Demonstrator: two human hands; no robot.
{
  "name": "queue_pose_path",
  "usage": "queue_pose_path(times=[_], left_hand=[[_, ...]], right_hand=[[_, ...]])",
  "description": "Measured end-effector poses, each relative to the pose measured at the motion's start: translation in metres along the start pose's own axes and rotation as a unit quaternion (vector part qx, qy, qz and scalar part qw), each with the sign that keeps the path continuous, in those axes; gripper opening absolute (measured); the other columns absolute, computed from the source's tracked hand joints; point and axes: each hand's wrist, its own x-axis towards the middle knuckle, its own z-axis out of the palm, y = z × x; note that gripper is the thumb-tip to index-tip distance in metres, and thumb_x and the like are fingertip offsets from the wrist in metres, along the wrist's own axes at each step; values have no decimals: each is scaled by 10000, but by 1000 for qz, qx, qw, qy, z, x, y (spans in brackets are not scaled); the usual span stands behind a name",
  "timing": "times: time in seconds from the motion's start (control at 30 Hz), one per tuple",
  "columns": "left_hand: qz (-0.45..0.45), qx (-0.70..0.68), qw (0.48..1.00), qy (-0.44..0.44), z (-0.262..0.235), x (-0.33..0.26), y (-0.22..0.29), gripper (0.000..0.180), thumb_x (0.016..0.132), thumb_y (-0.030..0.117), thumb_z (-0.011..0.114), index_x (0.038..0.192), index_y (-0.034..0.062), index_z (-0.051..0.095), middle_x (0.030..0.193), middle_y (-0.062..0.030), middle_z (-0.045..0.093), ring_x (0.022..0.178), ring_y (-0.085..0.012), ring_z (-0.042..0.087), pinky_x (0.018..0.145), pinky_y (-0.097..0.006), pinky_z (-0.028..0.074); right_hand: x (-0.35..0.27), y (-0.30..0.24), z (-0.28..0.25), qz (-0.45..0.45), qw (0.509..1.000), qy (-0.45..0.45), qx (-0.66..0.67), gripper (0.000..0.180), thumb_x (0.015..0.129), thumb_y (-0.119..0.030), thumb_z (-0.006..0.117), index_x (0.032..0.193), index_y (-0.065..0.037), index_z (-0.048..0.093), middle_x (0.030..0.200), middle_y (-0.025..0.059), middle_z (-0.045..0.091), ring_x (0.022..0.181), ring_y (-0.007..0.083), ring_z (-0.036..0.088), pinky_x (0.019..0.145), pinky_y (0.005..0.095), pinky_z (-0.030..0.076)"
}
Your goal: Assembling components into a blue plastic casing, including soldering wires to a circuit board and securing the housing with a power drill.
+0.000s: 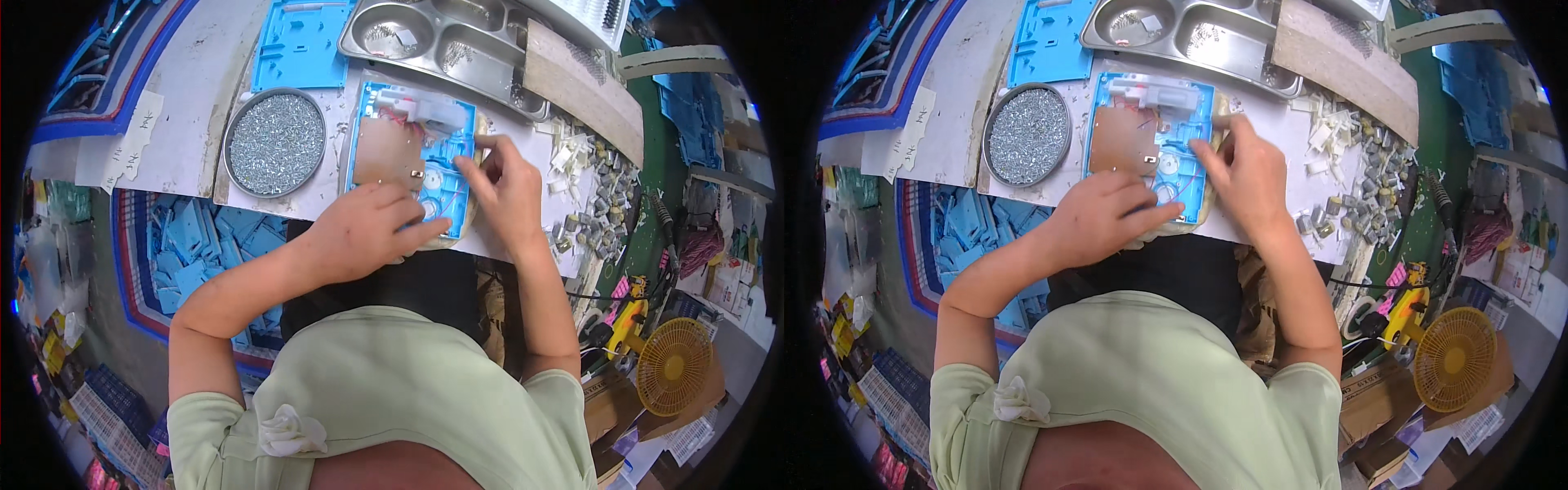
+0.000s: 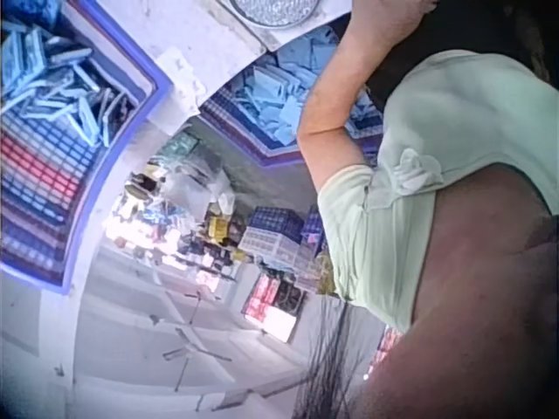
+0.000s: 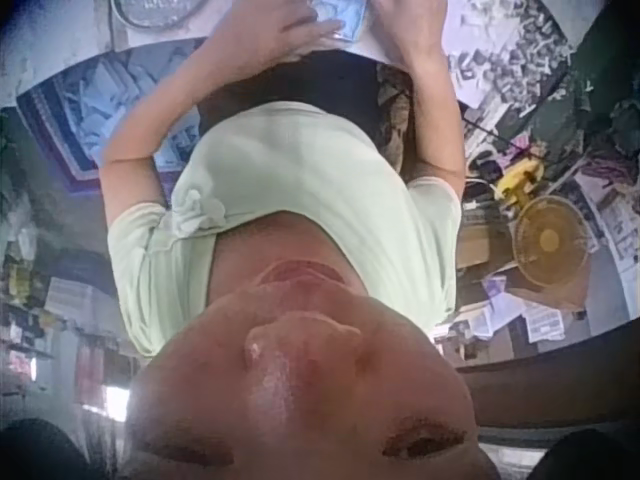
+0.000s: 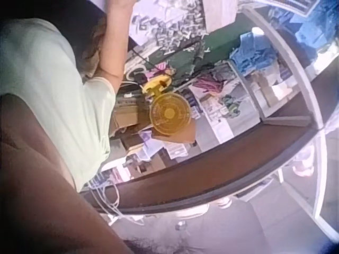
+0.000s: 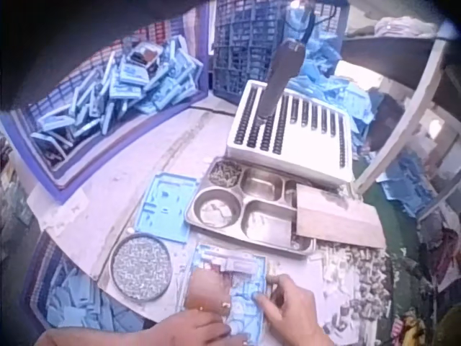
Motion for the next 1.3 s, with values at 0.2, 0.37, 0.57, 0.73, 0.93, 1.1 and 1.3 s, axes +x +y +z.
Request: queue_pose_path(times=[0.2,0.37,0.57,0.73,0.93,1.1,1.3], left_hand=[[-45,11,999,27,7,14,12,350,792,152,748,1137,109,702,953,-42,620,896,-246,628,709,-380,508],[-69,-96,989,94,-1,15,14,310,791,59,765,1096,71,708,935,-62,647,827,-256,636,679,-381,509],[-164,-183,957,155,-17,22,21,285,834,-33,731,1110,32,697,891,-104,634,713,-249,618,600,-340,501],[-197,-215,952,97,-31,26,24,329,817,-6,749,1138,32,688,895,-97,631,767,-259,624,642,-360,516],[-132,-43,989,58,-22,9,27,368,751,65,789,1105,69,691,1035,-89,633,1019,-325,606,830,-426,514],[-131,14,991,4,-19,-5,26,345,735,85,787,1065,88,688,1072,-96,633,1069,-334,599,853,-447,497],[-122,-49,990,59,-40,-12,12,387,720,145,813,1079,86,683,1081,-95,636,1035,-325,608,852,-449,489]], right_hand=[[15,6,-12,8,999,-40,29,293,852,-267,790,971,-23,680,644,109,663,570,262,658,561,376,504],[-3,-12,-18,4,998,-26,-52,210,851,-229,762,919,-42,695,662,110,685,592,268,677,575,380,520],[-11,-15,-26,-116,989,-89,0,123,843,-178,734,900,-83,682,707,96,665,635,285,674,563,394,514],[-28,-19,-33,-216,970,-114,13,94,846,-173,742,860,-102,682,726,84,652,655,293,657,555,411,498],[-45,-29,-70,-176,886,-374,209,206,841,-198,782,1022,-101,762,720,88,669,586,273,626,545,377,496],[-20,-18,-12,-318,944,-84,-20,385,735,-155,789,1108,-92,721,899,48,627,914,266,580,793,411,459],[-28,-40,8,-295,950,-98,-28,328,724,-175,794,1029,-104,695,916,45,607,924,273,560,848,443,424]])
